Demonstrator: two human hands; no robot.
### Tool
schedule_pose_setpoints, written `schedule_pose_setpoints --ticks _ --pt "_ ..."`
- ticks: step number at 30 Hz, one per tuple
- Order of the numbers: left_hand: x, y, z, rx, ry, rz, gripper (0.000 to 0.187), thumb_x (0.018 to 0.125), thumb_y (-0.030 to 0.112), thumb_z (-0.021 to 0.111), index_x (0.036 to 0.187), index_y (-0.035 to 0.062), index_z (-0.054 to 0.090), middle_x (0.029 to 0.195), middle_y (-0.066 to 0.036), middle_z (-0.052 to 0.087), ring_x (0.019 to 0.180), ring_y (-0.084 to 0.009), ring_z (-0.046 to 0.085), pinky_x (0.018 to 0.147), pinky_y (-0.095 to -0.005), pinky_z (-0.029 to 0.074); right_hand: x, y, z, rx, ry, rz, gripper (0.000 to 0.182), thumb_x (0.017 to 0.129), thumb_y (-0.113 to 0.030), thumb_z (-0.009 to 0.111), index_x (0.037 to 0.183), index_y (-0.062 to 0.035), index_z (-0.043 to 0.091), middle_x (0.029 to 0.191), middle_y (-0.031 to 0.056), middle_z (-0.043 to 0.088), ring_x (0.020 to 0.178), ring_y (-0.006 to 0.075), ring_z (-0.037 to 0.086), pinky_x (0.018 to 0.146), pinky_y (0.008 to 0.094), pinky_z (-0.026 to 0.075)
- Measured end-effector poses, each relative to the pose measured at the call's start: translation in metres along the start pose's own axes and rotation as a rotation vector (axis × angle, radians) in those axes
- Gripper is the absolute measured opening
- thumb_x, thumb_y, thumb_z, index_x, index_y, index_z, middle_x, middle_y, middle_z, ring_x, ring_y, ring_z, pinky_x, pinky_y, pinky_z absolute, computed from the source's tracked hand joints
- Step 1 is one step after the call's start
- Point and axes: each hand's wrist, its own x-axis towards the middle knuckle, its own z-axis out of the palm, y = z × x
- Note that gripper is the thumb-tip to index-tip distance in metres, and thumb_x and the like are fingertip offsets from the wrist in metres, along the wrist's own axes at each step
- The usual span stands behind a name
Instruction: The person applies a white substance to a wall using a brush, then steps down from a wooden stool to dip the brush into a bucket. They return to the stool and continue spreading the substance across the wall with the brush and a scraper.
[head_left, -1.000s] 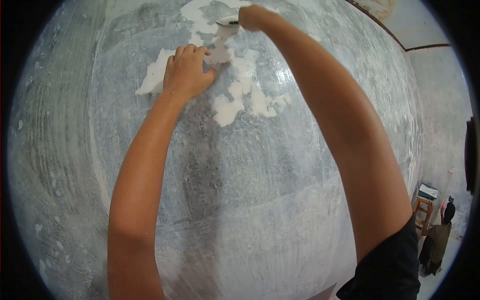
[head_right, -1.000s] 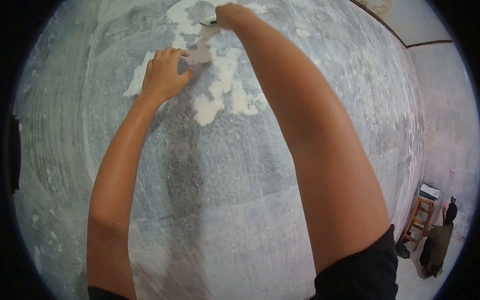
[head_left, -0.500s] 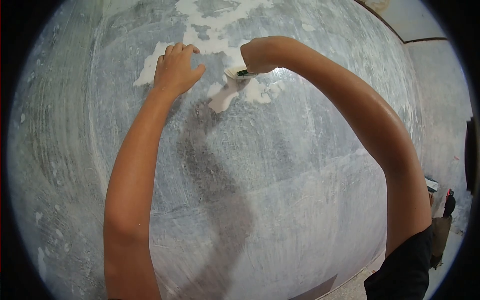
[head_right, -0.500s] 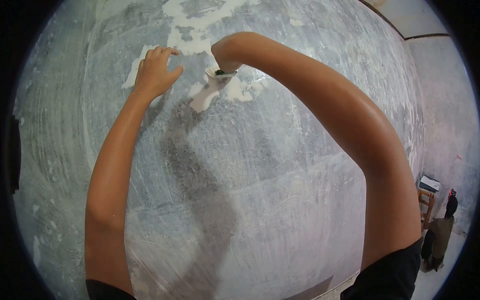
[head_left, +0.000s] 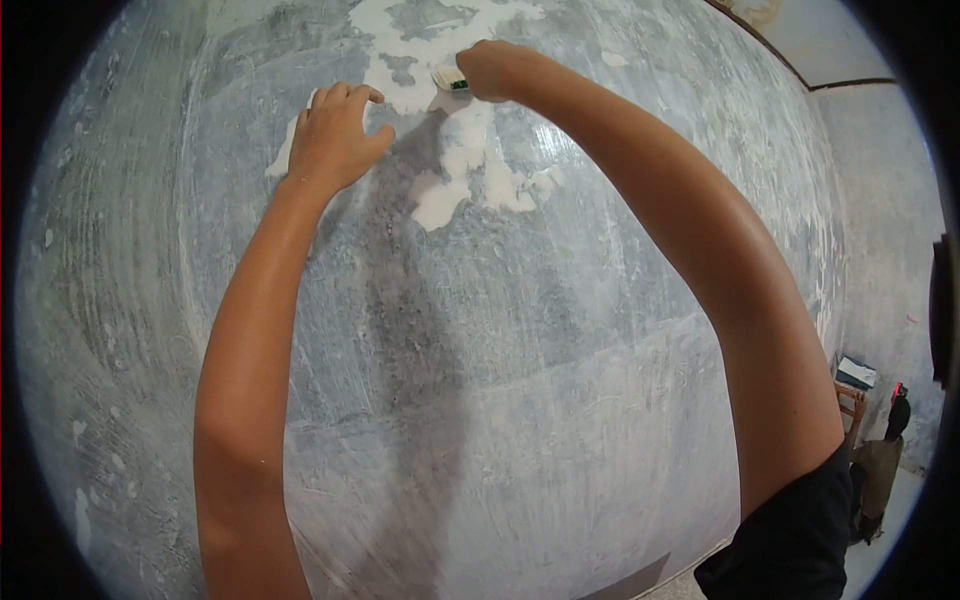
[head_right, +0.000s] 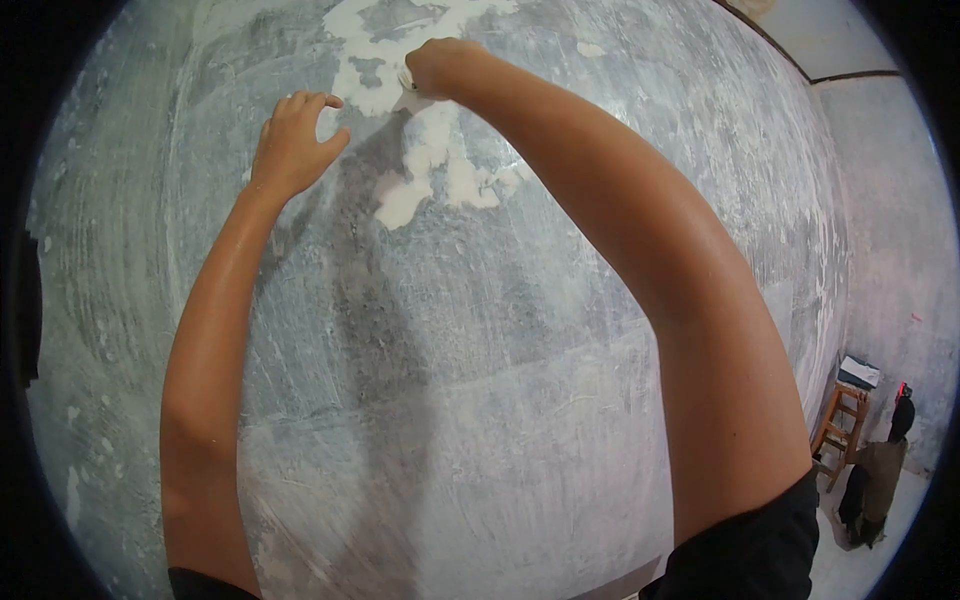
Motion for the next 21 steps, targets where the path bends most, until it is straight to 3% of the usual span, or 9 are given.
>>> schedule_pose_setpoints --ticks 3,5,10,14,18,21 --pt "-0.007 0.005 -0.007 -0.020 0.026 0.020 0.043 0.086 0.033 0.066 0.125 0.0144 0.064 0.123 -0.008 0.061 0.122 -0.0277 0.053 0.106 -0.0448 0.042 -0.038 -0.021 -0.010 0.021 -0.153 0.020 0.025 0.089 -0.002 0.057 0.110 0.0038 0.068 0.107 0.0247 0.072 0.099 0.0369 0.071 0.078 0.0475 0.057" --pt "-0.019 0.013 -0.005 -0.044 0.010 0.027 0.042 0.085 0.032 0.066 0.124 0.0146 0.064 0.123 -0.008 0.061 0.122 -0.0275 0.053 0.106 -0.0445 0.042 -0.068 -0.024 -0.005 0.063 -0.252 -0.073 0.025 0.087 0.001 0.056 0.109 0.0050 0.068 0.104 0.0237 0.072 0.098 0.0375 0.071 0.077 0.0472 0.058" --pt "-0.042 0.033 0.001 -0.117 0.044 0.174 0.040 0.083 0.026 0.068 0.121 0.0145 0.064 0.124 -0.006 0.061 0.123 -0.0265 0.053 0.104 -0.0446 0.042 -0.152 -0.060 -0.004 0.189 -0.307 -0.071 0.018 0.086 0.004 0.053 0.095 0.0073 0.069 0.094 0.0274 0.071 0.084 0.0381 0.073 0.068 0.0455 0.060" --pt "-0.049 0.035 0.000 -0.145 -0.051 0.122 0.041 0.082 0.025 0.067 0.122 0.0155 0.063 0.123 -0.005 0.061 0.124 -0.0256 0.052 0.105 -0.0443 0.041 -0.196 -0.068 -0.009 0.222 -0.322 -0.160 0.017 0.086 0.004 0.053 0.090 0.0067 0.070 0.091 0.0268 0.071 0.082 0.0376 0.073 0.066 0.0456 0.059" --pt "-0.046 0.032 -0.005 -0.076 -0.068 0.128 0.041 0.082 0.025 0.067 0.122 0.0156 0.063 0.123 -0.005 0.061 0.124 -0.0256 0.052 0.105 -0.0437 0.042 -0.173 -0.046 -0.044 0.163 -0.383 -0.036 0.020 0.094 -0.005 0.054 0.090 0.0043 0.071 0.079 0.0210 0.070 0.064 0.0287 0.069 0.059 0.0416 0.057" --pt "-0.042 0.033 -0.009 -0.068 -0.080 0.121 0.041 0.083 0.027 0.066 0.123 0.0149 0.063 0.123 -0.006 0.061 0.124 -0.0256 0.052 0.106 -0.0444 0.042 -0.130 -0.015 -0.048 0.081 -0.114 0.028 0.021 0.094 -0.009 0.055 0.090 0.0000 0.073 0.070 0.0170 0.068 0.056 0.0259 0.065 0.053 0.0414 0.052"
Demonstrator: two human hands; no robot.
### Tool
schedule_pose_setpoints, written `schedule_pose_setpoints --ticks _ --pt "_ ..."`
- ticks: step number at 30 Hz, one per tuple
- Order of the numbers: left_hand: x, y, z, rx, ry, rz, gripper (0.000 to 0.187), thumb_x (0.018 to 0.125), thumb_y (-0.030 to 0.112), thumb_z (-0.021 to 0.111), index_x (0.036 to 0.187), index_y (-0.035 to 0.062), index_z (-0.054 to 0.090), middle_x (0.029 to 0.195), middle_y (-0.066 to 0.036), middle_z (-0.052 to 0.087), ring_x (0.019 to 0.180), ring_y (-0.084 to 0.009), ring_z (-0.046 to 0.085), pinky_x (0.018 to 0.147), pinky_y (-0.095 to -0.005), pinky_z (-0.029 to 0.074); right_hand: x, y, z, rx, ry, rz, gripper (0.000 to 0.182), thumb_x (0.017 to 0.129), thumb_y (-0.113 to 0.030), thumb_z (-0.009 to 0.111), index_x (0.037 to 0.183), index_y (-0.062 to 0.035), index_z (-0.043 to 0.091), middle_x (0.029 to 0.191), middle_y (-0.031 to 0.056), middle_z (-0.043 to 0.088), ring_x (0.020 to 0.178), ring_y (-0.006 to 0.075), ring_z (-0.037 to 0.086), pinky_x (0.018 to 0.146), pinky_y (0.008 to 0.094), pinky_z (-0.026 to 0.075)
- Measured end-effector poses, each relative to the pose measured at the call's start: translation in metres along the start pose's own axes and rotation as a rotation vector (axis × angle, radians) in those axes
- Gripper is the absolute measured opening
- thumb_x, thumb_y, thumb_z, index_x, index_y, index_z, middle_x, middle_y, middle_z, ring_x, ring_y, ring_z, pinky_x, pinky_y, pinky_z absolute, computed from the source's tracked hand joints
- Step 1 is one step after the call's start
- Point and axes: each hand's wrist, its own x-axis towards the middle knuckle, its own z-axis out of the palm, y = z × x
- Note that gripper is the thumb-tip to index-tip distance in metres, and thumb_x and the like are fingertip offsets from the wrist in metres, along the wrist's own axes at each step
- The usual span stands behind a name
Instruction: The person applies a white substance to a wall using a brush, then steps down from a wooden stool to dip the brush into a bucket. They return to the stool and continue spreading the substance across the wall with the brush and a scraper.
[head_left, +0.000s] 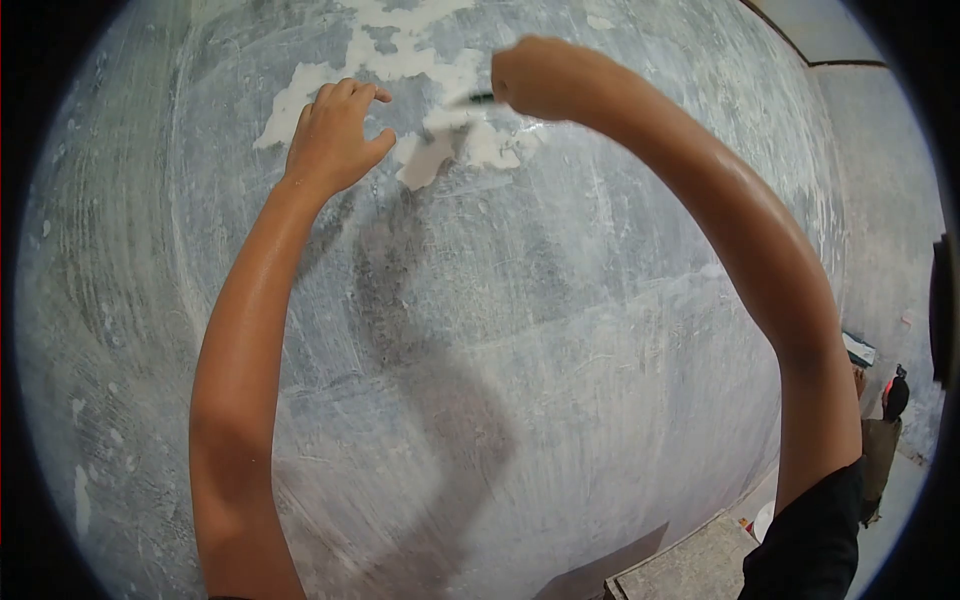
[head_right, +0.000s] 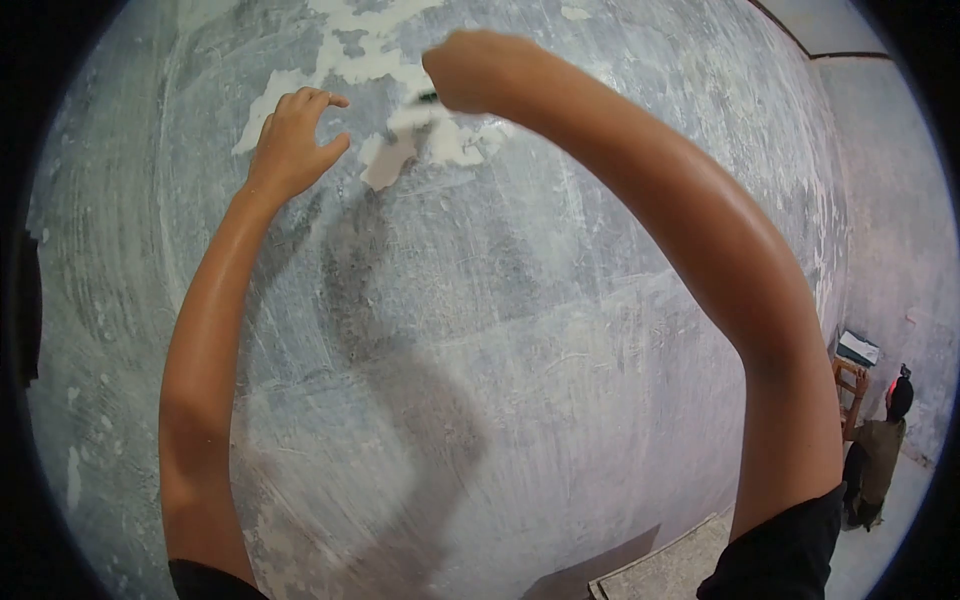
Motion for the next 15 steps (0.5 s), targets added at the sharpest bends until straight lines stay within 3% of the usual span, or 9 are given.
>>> schedule_pose_setpoints --ticks 1,2,4,6,13,14,15 --pt "0.003 0.001 -0.002 -0.017 -0.018 -0.013 0.042 0.083 0.028 0.065 0.123 0.0144 0.064 0.122 -0.007 0.061 0.123 -0.0254 0.052 0.107 -0.0451 0.040 0.017 0.007 0.003 -0.031 0.084 0.000 0.019 0.093 -0.009 0.057 0.090 -0.0002 0.073 0.074 0.0180 0.070 0.063 0.0304 0.069 0.057 0.0435 0.055" --pt "0.006 0.001 -0.001 -0.014 -0.019 -0.009 0.042 0.083 0.028 0.065 0.123 0.0144 0.064 0.122 -0.007 0.061 0.123 -0.0254 0.052 0.107 -0.0451 0.040 0.031 0.010 0.007 -0.028 0.086 0.004 0.019 0.093 -0.009 0.057 0.090 -0.0002 0.073 0.074 0.0180 0.070 0.063 0.0304 0.069 0.057 0.0435 0.055" --pt "0.009 0.001 0.001 0.028 0.018 0.000 0.042 0.083 0.026 0.068 0.123 0.0151 0.063 0.125 -0.006 0.061 0.124 -0.0272 0.052 0.106 -0.0444 0.043 0.052 0.006 0.019 -0.088 0.147 -0.036 0.016 0.091 -0.007 0.058 0.096 -0.0018 0.073 0.087 0.0188 0.073 0.078 0.0333 0.073 0.065 0.0442 0.058" --pt "0.011 0.003 0.002 0.020 0.031 0.004 0.043 0.083 0.027 0.068 0.123 0.0150 0.063 0.124 -0.006 0.061 0.124 -0.0273 0.052 0.106 -0.0445 0.043 0.055 -0.008 0.035 -0.022 0.055 -0.027 0.022 0.092 -0.011 0.060 0.108 -0.0076 0.075 0.110 0.0140 0.073 0.103 0.0332 0.071 0.082 0.0456 0.059" --pt "-0.007 0.011 0.001 -0.037 0.006 0.044 0.044 0.081 0.026 0.069 0.123 0.0148 0.063 0.122 -0.007 0.061 0.122 -0.0277 0.053 0.105 -0.0446 0.043 -0.002 -0.046 0.038 0.014 -0.279 -0.098 0.022 0.090 -0.014 0.064 0.108 -0.0058 0.075 0.108 0.0150 0.074 0.101 0.0327 0.071 0.081 0.0448 0.058" --pt "-0.010 0.011 0.002 -0.040 0.002 0.042 0.044 0.081 0.026 0.069 0.123 0.0148 0.063 0.122 -0.007 0.061 0.122 -0.0277 0.053 0.105 -0.0446 0.043 -0.014 -0.047 0.036 0.025 -0.328 -0.168 0.024 0.090 0.002 0.055 0.109 0.0028 0.069 0.102 0.0205 0.072 0.095 0.0345 0.072 0.074 0.0422 0.059" --pt "-0.014 0.010 0.004 -0.030 -0.008 0.035 0.044 0.081 0.026 0.069 0.123 0.0145 0.063 0.122 -0.007 0.061 0.122 -0.0275 0.053 0.105 -0.0445 0.043 -0.028 -0.049 0.040 0.085 -0.326 -0.177 0.023 0.090 0.001 0.055 0.108 0.0030 0.069 0.101 0.0212 0.073 0.093 0.0344 0.072 0.073 0.0422 0.059"
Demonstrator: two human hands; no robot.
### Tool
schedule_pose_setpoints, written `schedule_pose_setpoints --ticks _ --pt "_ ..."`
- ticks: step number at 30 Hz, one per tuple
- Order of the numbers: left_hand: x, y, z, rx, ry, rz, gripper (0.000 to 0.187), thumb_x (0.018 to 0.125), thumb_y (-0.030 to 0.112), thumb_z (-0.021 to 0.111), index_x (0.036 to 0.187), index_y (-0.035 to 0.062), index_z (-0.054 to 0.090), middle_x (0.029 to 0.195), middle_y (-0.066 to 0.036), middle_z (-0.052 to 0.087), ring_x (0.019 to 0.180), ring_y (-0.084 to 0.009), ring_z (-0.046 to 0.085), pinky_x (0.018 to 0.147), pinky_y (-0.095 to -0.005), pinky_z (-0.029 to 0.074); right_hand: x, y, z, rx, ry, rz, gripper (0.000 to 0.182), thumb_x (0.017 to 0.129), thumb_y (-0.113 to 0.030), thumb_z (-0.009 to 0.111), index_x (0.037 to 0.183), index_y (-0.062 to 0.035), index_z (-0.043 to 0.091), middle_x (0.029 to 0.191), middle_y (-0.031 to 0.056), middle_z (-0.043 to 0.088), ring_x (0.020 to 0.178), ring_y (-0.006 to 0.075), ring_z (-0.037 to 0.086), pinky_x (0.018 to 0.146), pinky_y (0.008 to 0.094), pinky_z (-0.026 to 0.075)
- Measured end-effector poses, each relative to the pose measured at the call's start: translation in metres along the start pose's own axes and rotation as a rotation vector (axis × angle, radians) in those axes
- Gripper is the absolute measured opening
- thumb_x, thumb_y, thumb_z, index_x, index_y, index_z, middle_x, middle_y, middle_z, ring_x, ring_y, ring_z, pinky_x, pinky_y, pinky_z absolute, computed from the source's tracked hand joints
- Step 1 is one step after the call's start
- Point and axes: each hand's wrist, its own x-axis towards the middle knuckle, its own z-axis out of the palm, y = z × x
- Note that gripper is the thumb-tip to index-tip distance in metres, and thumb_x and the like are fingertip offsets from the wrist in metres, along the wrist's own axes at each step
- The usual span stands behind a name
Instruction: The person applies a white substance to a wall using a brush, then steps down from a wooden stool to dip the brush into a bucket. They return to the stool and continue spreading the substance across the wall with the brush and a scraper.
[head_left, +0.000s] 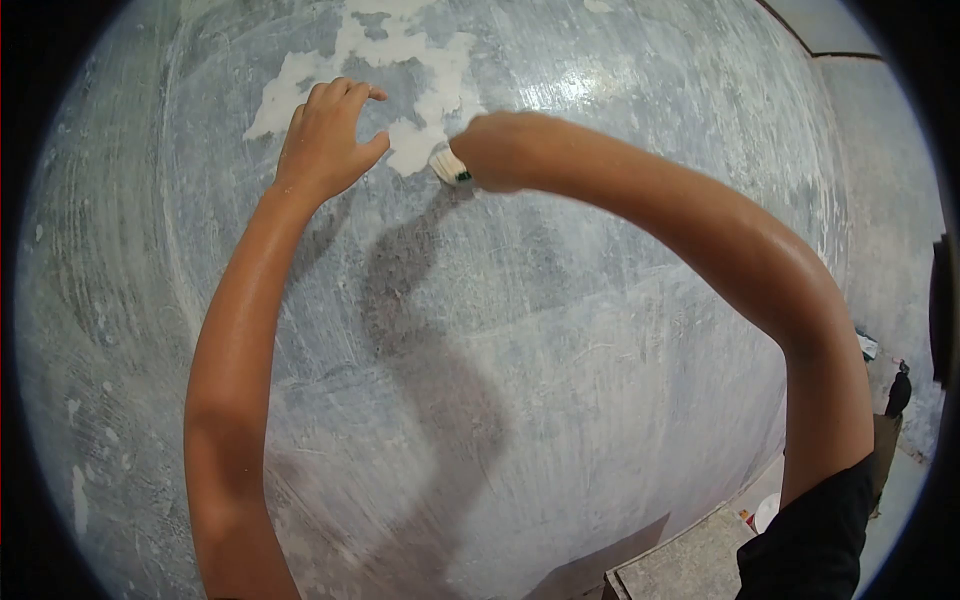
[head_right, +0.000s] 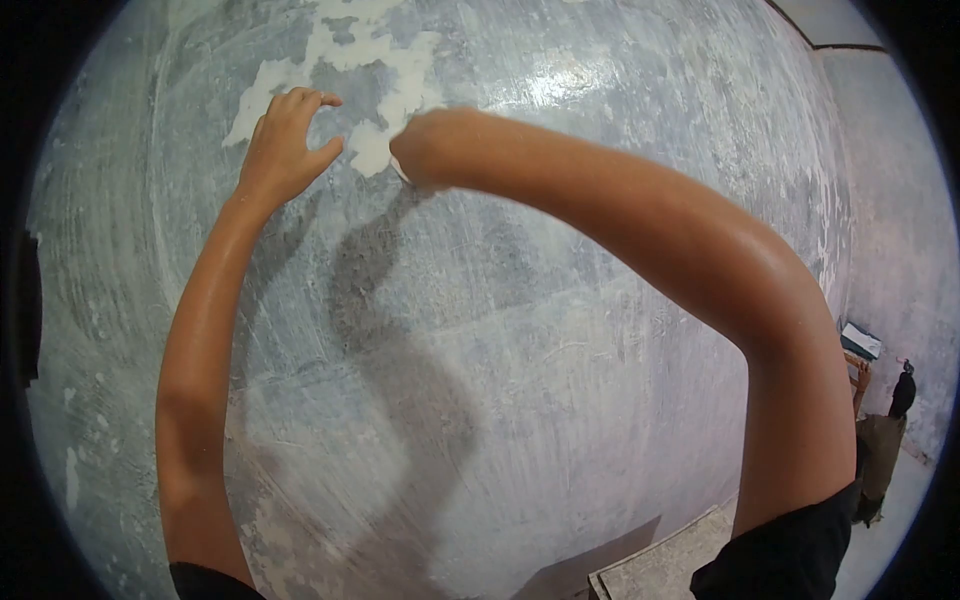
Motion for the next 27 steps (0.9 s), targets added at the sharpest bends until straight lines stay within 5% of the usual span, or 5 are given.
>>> schedule_pose_setpoints --ticks 7,11,15,22,27 --pt "-0.014 0.004 -0.002 0.023 -0.039 0.018 0.045 0.081 0.025 0.068 0.124 0.0132 0.062 0.121 -0.007 0.061 0.122 -0.0268 0.053 0.105 -0.0440 0.043 -0.043 -0.012 0.014 0.048 -0.079 -0.049 0.019 0.091 0.000 0.052 0.096 0.0045 0.070 0.091 0.0218 0.072 0.078 0.0297 0.072 0.065 0.0412 0.059" --pt "-0.006 0.006 -0.009 0.014 -0.083 0.007 0.045 0.081 0.025 0.068 0.125 0.0133 0.062 0.122 -0.007 0.061 0.123 -0.0270 0.052 0.106 -0.0437 0.042 -0.002 0.040 -0.024 -0.108 0.166 0.070 0.075 0.096 -0.066 0.050 0.073 0.0038 0.065 0.069 0.0180 0.068 0.062 0.0288 0.067 0.061 0.0451 0.058" --pt "0.004 0.013 -0.006 -0.034 0.007 -0.024 0.046 0.081 0.023 0.070 0.125 0.0131 0.062 0.125 -0.007 0.061 0.125 -0.0272 0.052 0.108 -0.0438 0.041 0.018 0.050 -0.043 -0.122 0.432 0.200 0.018 0.093 -0.011 0.060 0.104 -0.0054 0.074 0.092 0.0143 0.074 0.084 0.0310 0.074 0.069 0.0440 0.059" --pt "-0.009 0.042 0.000 -0.168 0.070 0.038 0.045 0.081 0.021 0.070 0.124 0.0122 0.063 0.126 -0.007 0.061 0.124 -0.0273 0.052 0.108 -0.0432 0.042 -0.001 0.022 0.020 -0.051 0.141 0.139 0.020 0.093 -0.014 0.060 0.107 -0.0065 0.074 0.103 0.0142 0.075 0.099 0.0313 0.073 0.077 0.0444 0.060" --pt "-0.028 0.051 0.002 -0.163 -0.021 0.055 0.046 0.080 0.019 0.071 0.124 0.0121 0.062 0.124 -0.006 0.061 0.122 -0.0277 0.053 0.108 -0.0427 0.042 -0.054 -0.001 0.059 0.011 0.139 -0.003 0.013 0.087 -0.001 0.060 0.088 0.0016 0.072 0.088 0.0190 0.073 0.077 0.0310 0.075 0.061 0.0415 0.061"
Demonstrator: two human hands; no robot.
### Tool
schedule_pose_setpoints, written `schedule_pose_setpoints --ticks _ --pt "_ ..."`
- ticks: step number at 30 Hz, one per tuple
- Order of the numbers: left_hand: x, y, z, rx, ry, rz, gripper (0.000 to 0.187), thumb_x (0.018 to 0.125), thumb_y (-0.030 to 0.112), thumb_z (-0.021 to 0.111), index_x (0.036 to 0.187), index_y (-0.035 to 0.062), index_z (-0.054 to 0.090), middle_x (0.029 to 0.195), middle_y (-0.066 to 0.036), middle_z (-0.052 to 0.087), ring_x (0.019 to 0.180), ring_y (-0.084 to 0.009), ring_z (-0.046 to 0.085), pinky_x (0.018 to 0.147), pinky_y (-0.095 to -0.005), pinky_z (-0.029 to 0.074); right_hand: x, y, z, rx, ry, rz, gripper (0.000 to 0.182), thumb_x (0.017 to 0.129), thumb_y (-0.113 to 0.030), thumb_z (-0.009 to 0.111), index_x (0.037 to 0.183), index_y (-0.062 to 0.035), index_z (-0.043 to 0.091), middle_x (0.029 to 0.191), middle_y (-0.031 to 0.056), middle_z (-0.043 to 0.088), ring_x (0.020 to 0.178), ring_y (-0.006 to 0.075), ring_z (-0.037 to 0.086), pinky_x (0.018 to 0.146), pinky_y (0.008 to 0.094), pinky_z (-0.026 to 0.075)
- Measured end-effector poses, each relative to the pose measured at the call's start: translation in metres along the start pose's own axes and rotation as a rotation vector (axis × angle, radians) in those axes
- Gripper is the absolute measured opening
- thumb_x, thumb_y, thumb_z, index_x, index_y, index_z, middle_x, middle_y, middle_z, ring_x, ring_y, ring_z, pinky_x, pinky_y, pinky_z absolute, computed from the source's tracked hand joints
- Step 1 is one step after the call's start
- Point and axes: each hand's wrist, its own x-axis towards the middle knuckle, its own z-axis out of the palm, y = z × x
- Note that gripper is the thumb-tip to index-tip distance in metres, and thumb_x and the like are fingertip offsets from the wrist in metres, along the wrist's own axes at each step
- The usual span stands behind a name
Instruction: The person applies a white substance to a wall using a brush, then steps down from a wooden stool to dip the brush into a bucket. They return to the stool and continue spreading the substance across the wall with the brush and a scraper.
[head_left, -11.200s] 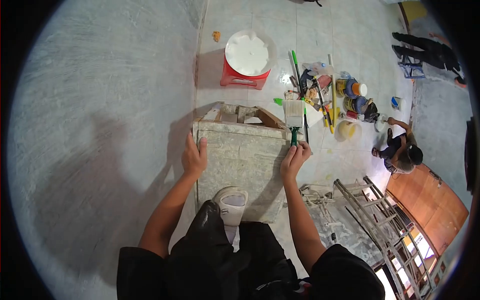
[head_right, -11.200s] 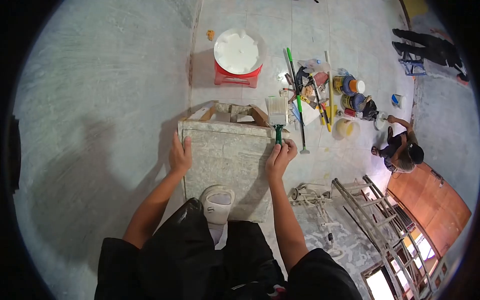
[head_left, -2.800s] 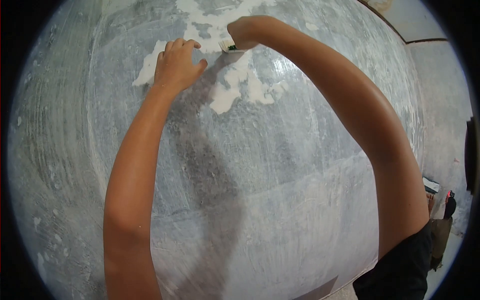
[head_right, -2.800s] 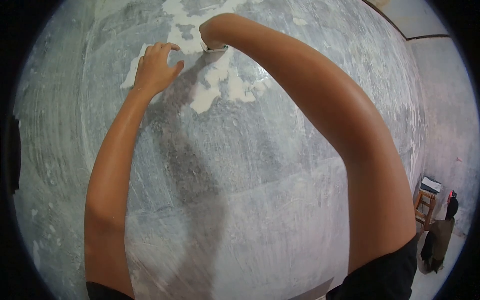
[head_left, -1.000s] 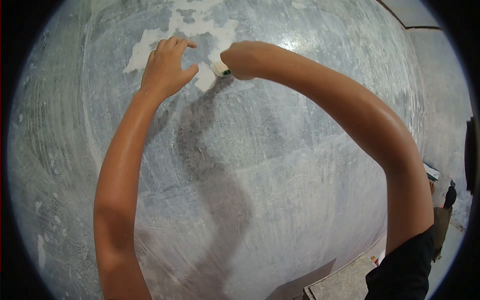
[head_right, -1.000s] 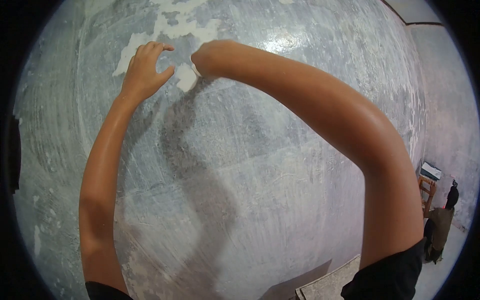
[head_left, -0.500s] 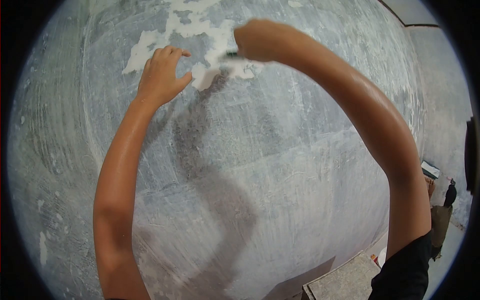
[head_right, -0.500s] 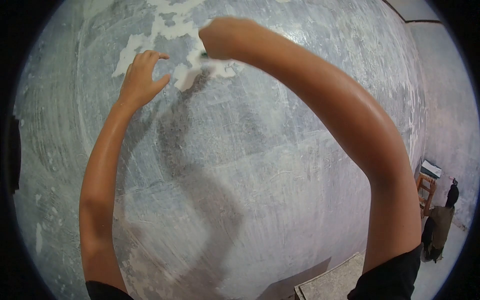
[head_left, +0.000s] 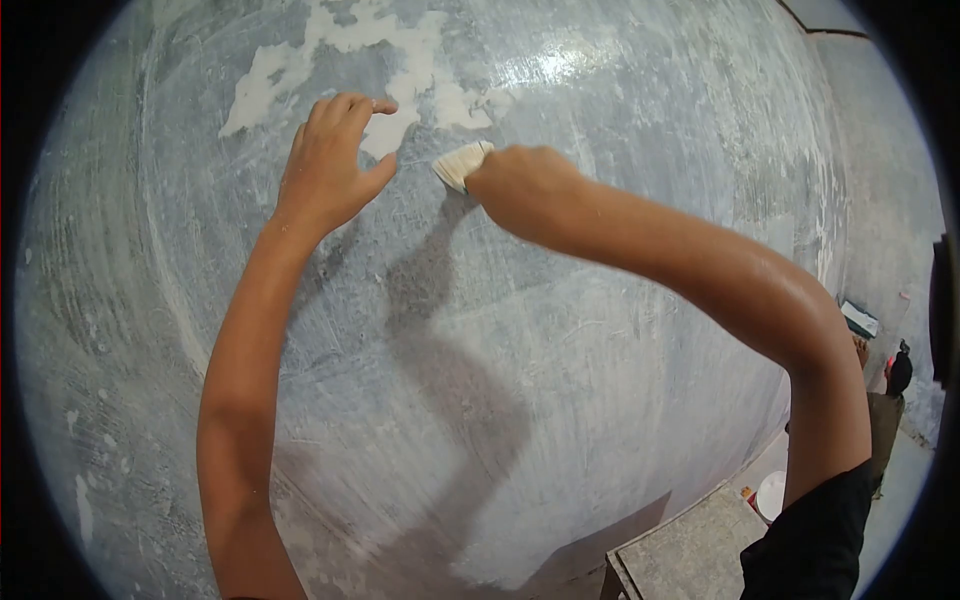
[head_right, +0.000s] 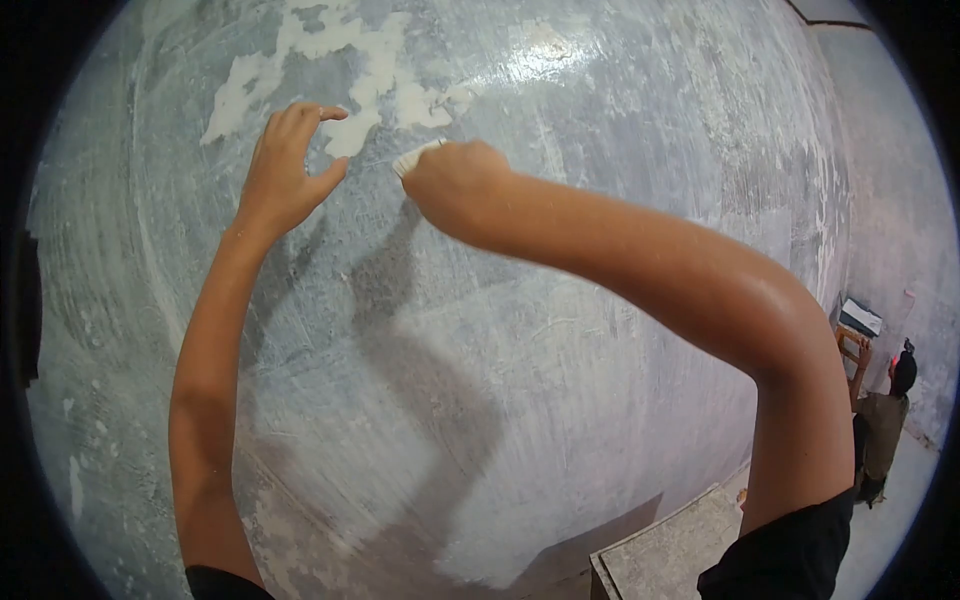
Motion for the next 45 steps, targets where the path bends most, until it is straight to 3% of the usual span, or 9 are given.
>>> schedule_pose_setpoints --ticks 10,15,17,21,28,30,33,38,45 --pt "-0.024 0.027 0.000 -0.071 -0.185 -0.017 0.048 0.078 0.014 0.070 0.125 0.0140 0.061 0.124 -0.006 0.057 0.123 -0.0257 0.051 0.109 -0.0427 0.040 -0.076 -0.037 0.032 0.041 -0.295 -0.021 0.008 0.082 -0.001 0.065 0.078 -0.0012 0.071 0.080 0.0154 0.073 0.071 0.0284 0.074 0.054 0.0380 0.059" --pt "-0.022 0.030 -0.013 -0.084 -0.193 0.001 0.048 0.077 0.013 0.069 0.125 0.0142 0.062 0.125 -0.006 0.057 0.124 -0.0264 0.051 0.109 -0.0421 0.040 -0.068 -0.002 -0.005 0.015 -0.097 -0.013 0.017 0.091 -0.007 0.059 0.085 0.0000 0.073 0.080 0.0186 0.071 0.071 0.0292 0.074 0.056 0.0399 0.058" --pt "-0.018 0.027 -0.019 -0.084 -0.174 -0.001 0.048 0.078 0.013 0.069 0.125 0.0140 0.062 0.125 -0.007 0.057 0.124 -0.0270 0.051 0.109 -0.0422 0.040 -0.045 0.020 -0.042 0.182 -0.192 0.193 0.028 0.101 -0.023 0.057 0.095 -0.0023 0.074 0.071 0.0152 0.069 0.060 0.0268 0.066 0.055 0.0390 0.054" --pt "-0.003 0.026 -0.021 -0.043 0.030 0.030 0.046 0.080 0.012 0.067 0.126 0.0125 0.062 0.124 -0.008 0.060 0.122 -0.0273 0.053 0.107 -0.0425 0.043 -0.021 0.054 -0.031 0.273 0.009 0.356 0.042 0.106 -0.036 0.049 0.094 -0.0030 0.073 0.065 0.0094 0.064 0.052 0.0193 0.055 0.056 0.0391 0.049" --pt "-0.025 0.074 0.017 -0.262 -0.170 0.079 0.061 0.081 0.004 0.063 0.141 0.0067 0.053 0.145 -0.017 0.051 0.136 -0.0340 0.047 0.116 -0.0429 0.037 -0.037 0.009 0.087 1.327 0.071 0.672 0.048 0.106 -0.045 0.044 0.105 -0.0024 0.065 0.069 0.0011 0.051 0.056 0.0117 0.049 0.045 0.0294 0.042" --pt "-0.048 0.087 0.043 -0.333 -0.274 0.092 0.065 0.079 0.002 0.063 0.143 0.0036 0.050 0.149 -0.018 0.048 0.139 -0.0343 0.045 0.117 -0.0420 0.036 -0.045 -0.018 0.134 1.260 0.294 0.677 0.048 0.105 -0.042 0.045 0.097 -0.0010 0.069 0.067 0.0097 0.059 0.054 0.0205 0.058 0.052 0.0358 0.049" --pt "-0.093 0.108 0.078 -0.373 -0.381 0.156 0.072 0.076 -0.001 0.064 0.145 -0.0028 0.045 0.154 -0.020 0.043 0.143 -0.0347 0.040 0.118 -0.0406 0.036 -0.065 -0.059 0.152 1.435 0.306 0.752 0.046 0.106 -0.042 0.044 0.095 -0.0020 0.065 0.066 0.0090 0.058 0.052 0.0190 0.058 0.046 0.0348 0.047" --pt "-0.147 0.149 0.072 -0.445 -0.483 0.111 0.078 0.071 -0.002 0.066 0.145 -0.0088 0.041 0.155 -0.023 0.040 0.146 -0.0348 0.036 0.118 -0.0406 0.037 -0.117 -0.105 0.167 1.929 0.123 0.835 0.040 0.109 -0.037 0.038 0.105 -0.0014 0.055 0.061 0.0061 0.052 0.046 0.0143 0.050 0.040 0.0308 0.045" --pt "-0.173 0.177 0.045 -0.585 -0.498 0.087 0.073 0.071 0.009 0.077 0.139 -0.0040 0.052 0.147 -0.020 0.051 0.139 -0.0311 0.048 0.110 -0.0398 0.047 -0.173 -0.113 0.123 2.064 -0.159 0.829 0.037 0.110 -0.035 0.038 0.110 -0.0017 0.054 0.058 0.0023 0.048 0.041 0.0093 0.040 0.039 0.0262 0.043"
